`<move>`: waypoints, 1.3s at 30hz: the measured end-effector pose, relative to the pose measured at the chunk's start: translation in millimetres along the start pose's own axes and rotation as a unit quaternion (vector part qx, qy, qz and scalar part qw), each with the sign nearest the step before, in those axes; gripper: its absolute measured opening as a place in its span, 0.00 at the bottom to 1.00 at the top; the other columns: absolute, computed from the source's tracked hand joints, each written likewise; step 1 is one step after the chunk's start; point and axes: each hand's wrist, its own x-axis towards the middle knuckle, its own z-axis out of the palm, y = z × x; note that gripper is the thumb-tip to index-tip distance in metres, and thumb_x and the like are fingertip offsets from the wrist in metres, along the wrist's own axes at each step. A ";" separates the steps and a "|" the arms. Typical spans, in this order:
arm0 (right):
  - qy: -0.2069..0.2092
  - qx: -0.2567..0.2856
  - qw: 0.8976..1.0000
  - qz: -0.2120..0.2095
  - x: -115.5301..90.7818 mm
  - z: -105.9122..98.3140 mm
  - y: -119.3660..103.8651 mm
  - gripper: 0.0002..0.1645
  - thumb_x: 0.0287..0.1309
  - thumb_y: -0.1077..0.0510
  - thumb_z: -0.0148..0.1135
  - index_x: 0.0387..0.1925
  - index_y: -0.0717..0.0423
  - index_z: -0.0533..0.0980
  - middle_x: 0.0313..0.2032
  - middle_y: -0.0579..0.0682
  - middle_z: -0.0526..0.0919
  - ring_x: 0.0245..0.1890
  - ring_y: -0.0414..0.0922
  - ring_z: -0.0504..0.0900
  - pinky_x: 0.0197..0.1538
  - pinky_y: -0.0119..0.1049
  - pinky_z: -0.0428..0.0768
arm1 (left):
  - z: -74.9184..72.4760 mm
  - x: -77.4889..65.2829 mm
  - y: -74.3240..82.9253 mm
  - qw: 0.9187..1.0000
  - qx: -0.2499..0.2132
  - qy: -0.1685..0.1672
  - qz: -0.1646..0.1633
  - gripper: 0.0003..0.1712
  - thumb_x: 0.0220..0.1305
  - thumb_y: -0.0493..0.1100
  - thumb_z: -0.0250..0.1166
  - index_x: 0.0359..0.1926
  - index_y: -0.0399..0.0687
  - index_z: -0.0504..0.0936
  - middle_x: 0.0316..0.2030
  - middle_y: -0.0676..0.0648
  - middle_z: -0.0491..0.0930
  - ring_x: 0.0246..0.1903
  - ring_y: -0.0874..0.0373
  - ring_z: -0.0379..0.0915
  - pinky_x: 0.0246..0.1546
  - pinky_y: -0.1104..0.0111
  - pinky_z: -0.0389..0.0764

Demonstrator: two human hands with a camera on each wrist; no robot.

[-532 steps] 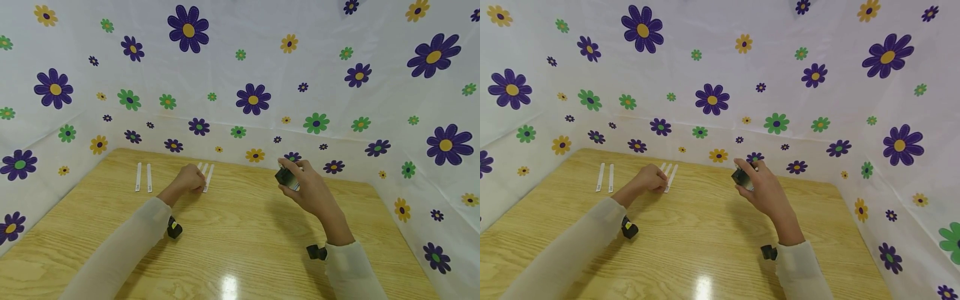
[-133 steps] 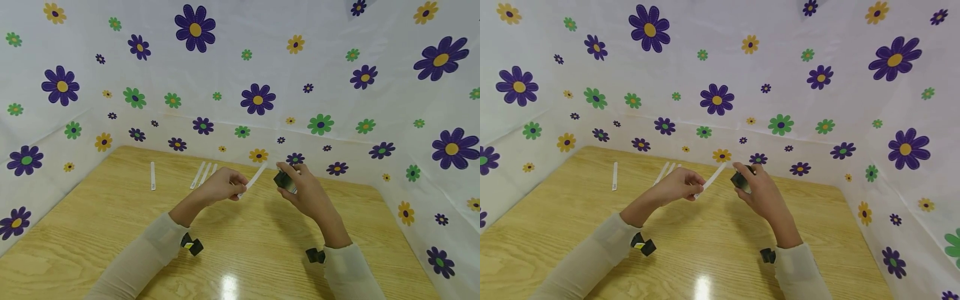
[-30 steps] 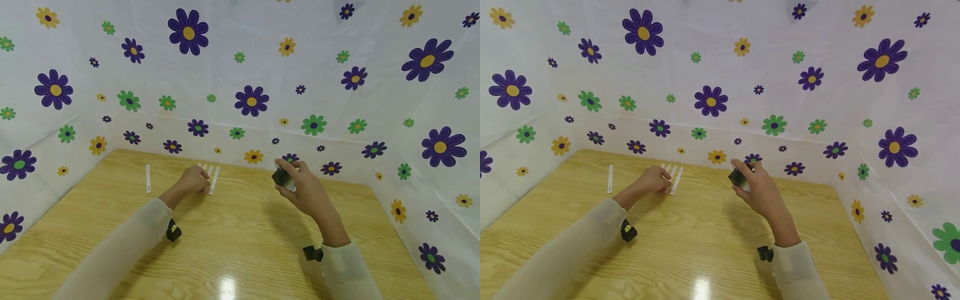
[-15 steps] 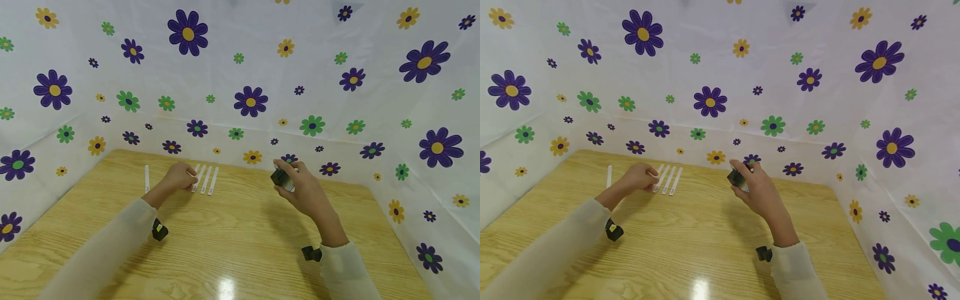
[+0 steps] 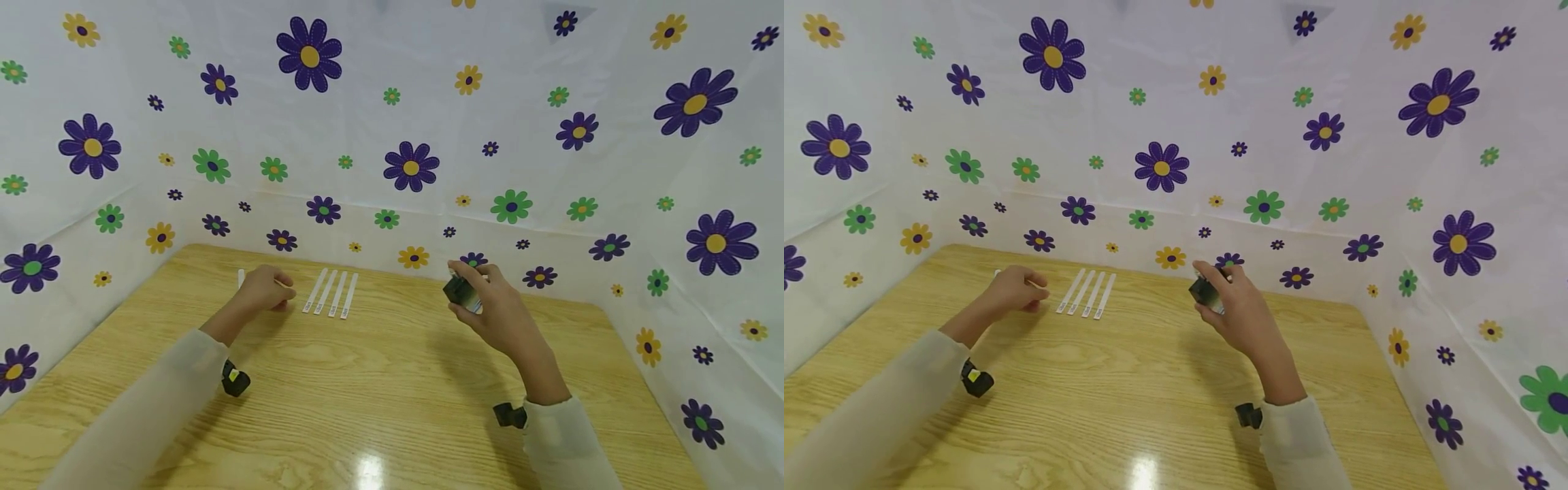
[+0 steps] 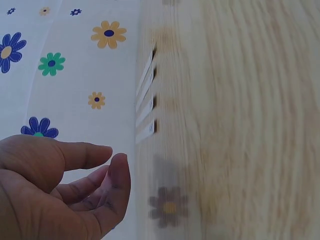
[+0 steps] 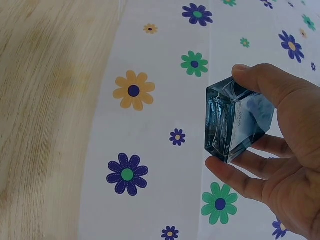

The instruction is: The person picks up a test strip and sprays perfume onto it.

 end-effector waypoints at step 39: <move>0.006 -0.002 1.000 -0.008 0.4 -2.6 1.2 0.45 0.58 0.55 0.77 0.73 0.44 0.66 0.57 0.67 0.73 0.34 0.55 0.84 0.36 0.49 0.86 | -52.9 -14.7 -64.8 0.994 -0.045 0.044 -0.091 0.32 0.61 0.34 0.70 0.62 0.21 0.69 0.42 0.35 0.78 0.27 0.60 0.82 0.33 0.69 0.87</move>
